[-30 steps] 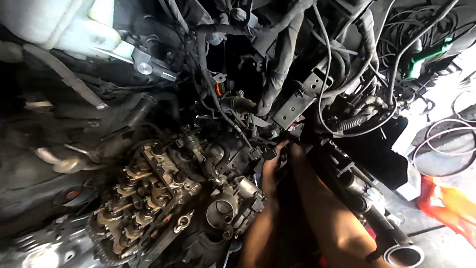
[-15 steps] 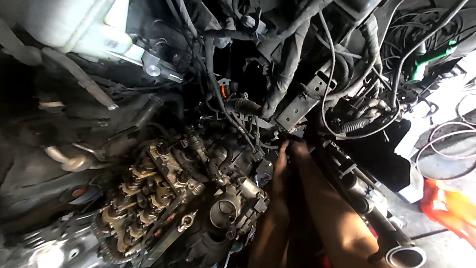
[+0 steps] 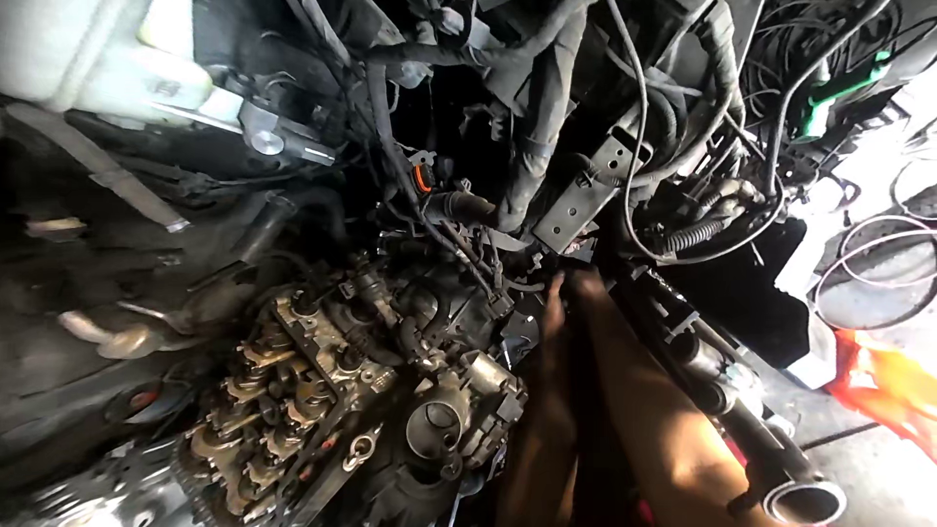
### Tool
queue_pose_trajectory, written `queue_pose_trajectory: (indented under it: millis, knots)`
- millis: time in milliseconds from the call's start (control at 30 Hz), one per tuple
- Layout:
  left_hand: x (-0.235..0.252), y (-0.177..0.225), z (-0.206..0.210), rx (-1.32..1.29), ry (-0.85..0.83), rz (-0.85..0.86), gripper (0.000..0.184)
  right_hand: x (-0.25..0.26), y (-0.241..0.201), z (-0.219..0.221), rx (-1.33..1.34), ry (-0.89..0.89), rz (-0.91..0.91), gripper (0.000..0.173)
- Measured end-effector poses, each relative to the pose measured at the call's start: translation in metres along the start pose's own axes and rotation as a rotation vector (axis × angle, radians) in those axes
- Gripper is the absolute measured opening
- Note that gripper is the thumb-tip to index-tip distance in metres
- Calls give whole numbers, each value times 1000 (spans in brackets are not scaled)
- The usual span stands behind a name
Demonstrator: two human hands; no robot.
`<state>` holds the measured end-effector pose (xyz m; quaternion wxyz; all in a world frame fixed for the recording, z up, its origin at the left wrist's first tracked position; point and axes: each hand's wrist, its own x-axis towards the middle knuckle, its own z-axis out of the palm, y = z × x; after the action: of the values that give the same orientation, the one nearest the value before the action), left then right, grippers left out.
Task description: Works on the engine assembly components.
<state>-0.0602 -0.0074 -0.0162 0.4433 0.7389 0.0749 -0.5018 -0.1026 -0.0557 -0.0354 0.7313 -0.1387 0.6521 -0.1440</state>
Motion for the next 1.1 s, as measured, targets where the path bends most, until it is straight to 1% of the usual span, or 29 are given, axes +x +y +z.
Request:
queue_pose_trajectory:
  millis: [133,200,267,300,333,400,467,533,600,667,733,800,867,967,1100]
  knots:
    - [-2,1,2,4,-1,21,17,3,2,-2,-14,-4,-11,21]
    - [2,-2,0,-24,-11,34,16,-6,-11,-3,-45,-24,8,19]
    - [9,-9,-1,-40,0,65,18,-18,-29,-4,-78,-61,63,21]
    - [13,-15,-4,-53,-5,89,19,-18,-31,-5,-76,-72,72,22]
    - [15,-18,-5,-70,-7,109,18,-16,-29,-5,-69,-73,65,22]
    - [6,-9,2,-91,44,85,10,-3,-13,-3,-26,-43,29,21]
    - [4,-7,4,-92,52,77,8,3,-6,-3,-12,-39,9,20]
    - [6,-8,0,-32,-23,102,13,3,-8,-3,-21,-48,12,19]
    - [-5,0,-1,6,-67,99,17,1,-9,-2,-4,-56,4,19]
    - [-13,3,3,-38,-17,32,20,-1,-11,-2,0,-55,7,17]
    - [-6,-2,1,-84,-8,25,16,-2,-12,-2,-1,-65,19,18]
    - [9,-10,-4,-91,-46,99,12,-1,-10,-4,-9,-68,30,19]
    - [15,-13,-8,-80,-43,141,13,1,-10,-5,6,-86,42,21]
    - [14,-11,-9,-47,-66,124,14,4,-8,-5,9,-82,36,22]
    - [8,-9,-5,-96,-79,75,11,1,-12,-3,4,-79,51,23]
